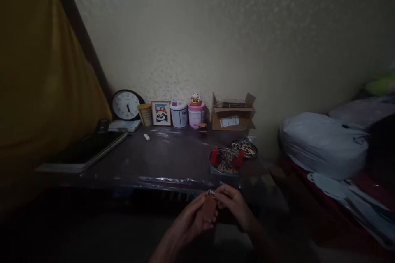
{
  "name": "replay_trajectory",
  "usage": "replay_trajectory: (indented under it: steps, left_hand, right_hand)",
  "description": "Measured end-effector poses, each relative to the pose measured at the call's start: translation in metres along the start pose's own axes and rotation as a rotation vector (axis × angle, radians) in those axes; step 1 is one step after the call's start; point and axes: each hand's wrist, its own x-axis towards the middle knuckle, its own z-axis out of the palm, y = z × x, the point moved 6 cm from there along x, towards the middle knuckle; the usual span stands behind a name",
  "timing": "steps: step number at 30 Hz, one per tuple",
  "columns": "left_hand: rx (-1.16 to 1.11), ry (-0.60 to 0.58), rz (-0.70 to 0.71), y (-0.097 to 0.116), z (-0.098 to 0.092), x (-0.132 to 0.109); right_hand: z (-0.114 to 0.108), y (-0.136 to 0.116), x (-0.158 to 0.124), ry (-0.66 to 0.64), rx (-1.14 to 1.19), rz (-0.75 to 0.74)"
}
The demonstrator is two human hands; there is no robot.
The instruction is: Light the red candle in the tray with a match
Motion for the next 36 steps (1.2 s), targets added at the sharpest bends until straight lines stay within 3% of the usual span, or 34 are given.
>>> replay_trajectory:
  steps: [4,10,17,23,28,33,36]
  left_hand:
    - [-0.020,0.005,-0.019,0.000,-0.002,-0.001]
    - [-0.051,0.057,-0.076,0.001,-0.003,0.001]
    - [0.066,0.064,-0.086,-0.002,-0.003,0.001]
    - [0.076,0.072,-0.091,-0.006,-0.005,0.002]
    - [0.095,0.111,-0.063,-0.003,-0.009,0.005]
    - [0.066,0.098,-0.017,0.006,-0.007,0.002]
    - [0.026,0.046,0.007,0.009,-0.003,0.000]
  right_hand:
    - [-0.004,-0.007,0.001,0.048,-0.122,-0.102]
    - [0.002,-0.027,-0.009,0.045,-0.593,-0.348]
    - [0.004,-0.022,-0.012,-0.050,-0.826,-0.402]
    - [0.007,-0.026,-0.017,-0.102,-0.870,-0.447]
    - [-0.001,-0.021,-0.011,-0.008,-0.731,-0.410]
    - [-0.012,-0.004,-0.001,0.006,-0.100,-0.072]
    - [-0.009,-0.005,-0.003,-0.016,0.170,0.038]
